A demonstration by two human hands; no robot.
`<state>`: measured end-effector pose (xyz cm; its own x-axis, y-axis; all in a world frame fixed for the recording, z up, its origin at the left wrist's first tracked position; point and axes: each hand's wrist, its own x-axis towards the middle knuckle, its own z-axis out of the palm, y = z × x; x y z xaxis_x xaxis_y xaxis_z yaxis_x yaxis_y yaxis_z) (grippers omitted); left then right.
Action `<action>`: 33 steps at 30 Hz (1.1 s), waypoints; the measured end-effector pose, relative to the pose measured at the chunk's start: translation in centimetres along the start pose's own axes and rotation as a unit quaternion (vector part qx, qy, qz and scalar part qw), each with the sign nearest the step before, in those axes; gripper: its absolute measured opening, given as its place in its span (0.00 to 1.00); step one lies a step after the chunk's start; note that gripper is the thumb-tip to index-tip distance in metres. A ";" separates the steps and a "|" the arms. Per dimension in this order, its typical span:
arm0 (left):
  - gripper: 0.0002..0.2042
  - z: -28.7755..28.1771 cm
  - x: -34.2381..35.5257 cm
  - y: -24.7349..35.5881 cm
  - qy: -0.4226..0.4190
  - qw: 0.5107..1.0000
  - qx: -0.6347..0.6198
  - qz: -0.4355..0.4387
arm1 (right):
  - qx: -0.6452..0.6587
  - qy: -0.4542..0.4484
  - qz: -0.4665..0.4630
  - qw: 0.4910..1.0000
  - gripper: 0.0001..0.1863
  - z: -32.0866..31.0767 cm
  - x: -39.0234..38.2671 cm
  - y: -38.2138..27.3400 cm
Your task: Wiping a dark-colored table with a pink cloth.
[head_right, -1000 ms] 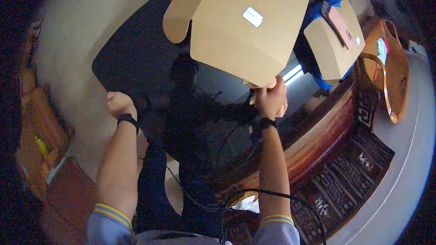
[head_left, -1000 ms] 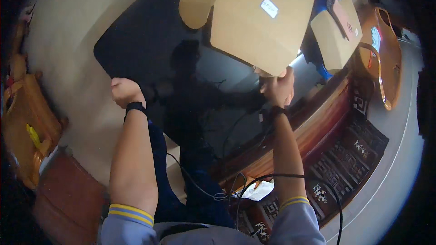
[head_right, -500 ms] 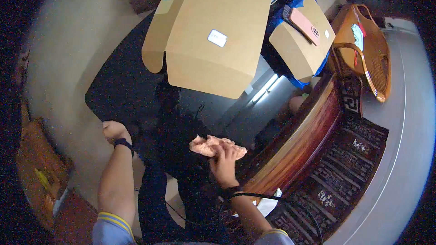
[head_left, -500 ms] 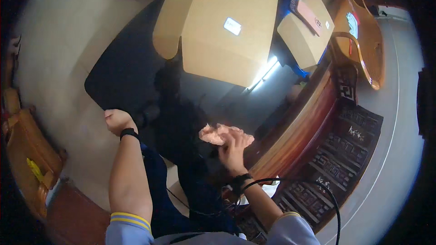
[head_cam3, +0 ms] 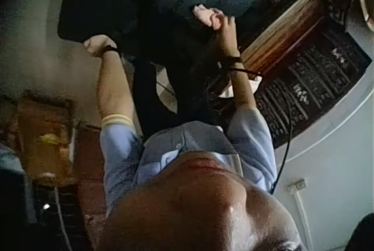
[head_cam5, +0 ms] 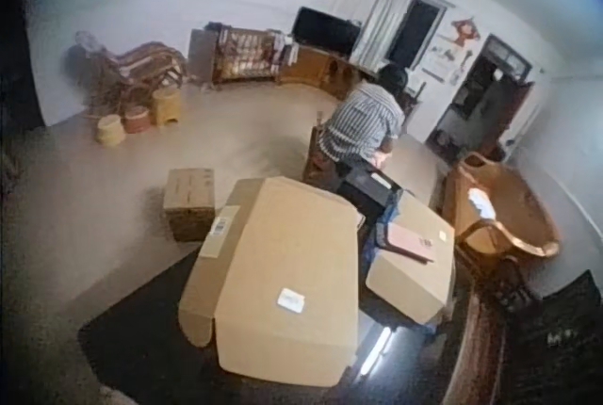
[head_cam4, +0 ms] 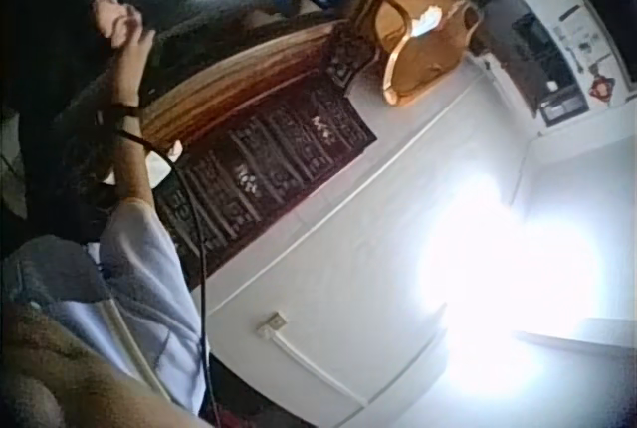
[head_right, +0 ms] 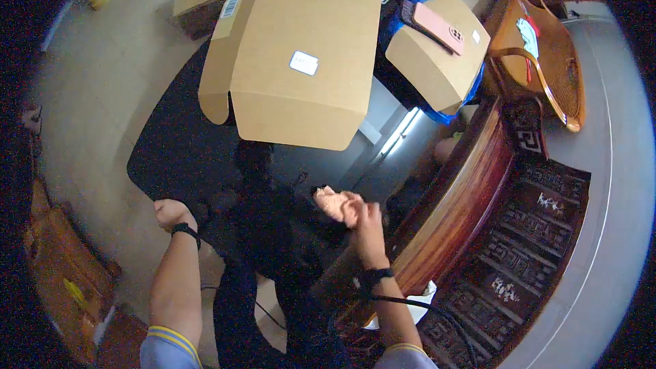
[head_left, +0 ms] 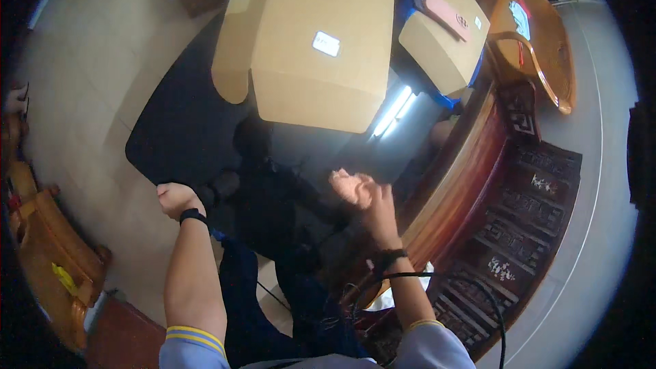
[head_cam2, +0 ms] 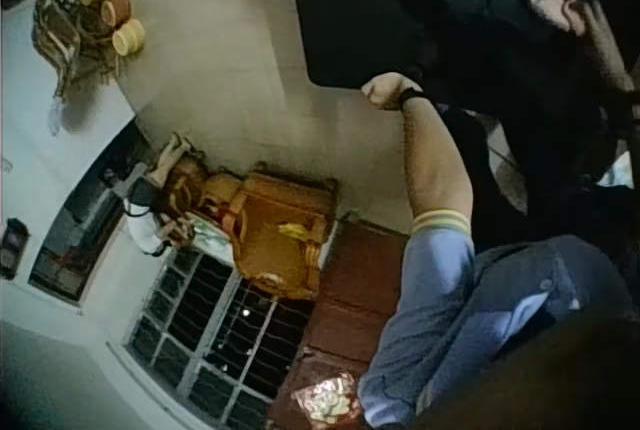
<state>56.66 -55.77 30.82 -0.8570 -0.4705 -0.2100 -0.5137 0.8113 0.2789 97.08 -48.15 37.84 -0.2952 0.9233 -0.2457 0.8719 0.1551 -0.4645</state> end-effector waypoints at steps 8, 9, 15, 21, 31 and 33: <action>0.26 -0.2 -0.3 0.0 0.013 0.998 -0.049 0.031 | -0.150 0.129 -0.017 0.980 0.17 -2.5 12.1 6.6; 0.26 -0.3 -0.1 -0.2 0.018 0.997 -0.060 0.033 | -0.152 0.129 -0.025 0.980 0.16 -3.0 13.7 6.5; 0.29 -2.0 -1.6 1.3 0.000 1.000 0.001 -0.011 | -0.208 0.149 0.154 0.954 0.24 -3.3 19.8 7.9; 0.29 -1.2 -1.5 0.8 0.010 1.000 0.008 0.019 | -0.208 0.108 0.207 0.950 0.23 -4.2 21.4 8.8; 0.29 -0.2 0.9 -0.5 0.038 0.998 -0.038 0.019 | -0.170 -0.028 0.228 0.958 0.30 -6.1 22.6 8.6; 0.29 -0.8 0.5 -0.2 0.022 1.000 -0.018 0.012 | -0.168 -0.010 0.238 0.957 0.29 -5.6 22.2 8.2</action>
<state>56.33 -56.43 31.38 -0.8692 -0.4671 -0.1620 -0.4941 0.8099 0.3161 99.91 -24.38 33.36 0.1617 0.9110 -0.3793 0.9848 -0.1736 0.0029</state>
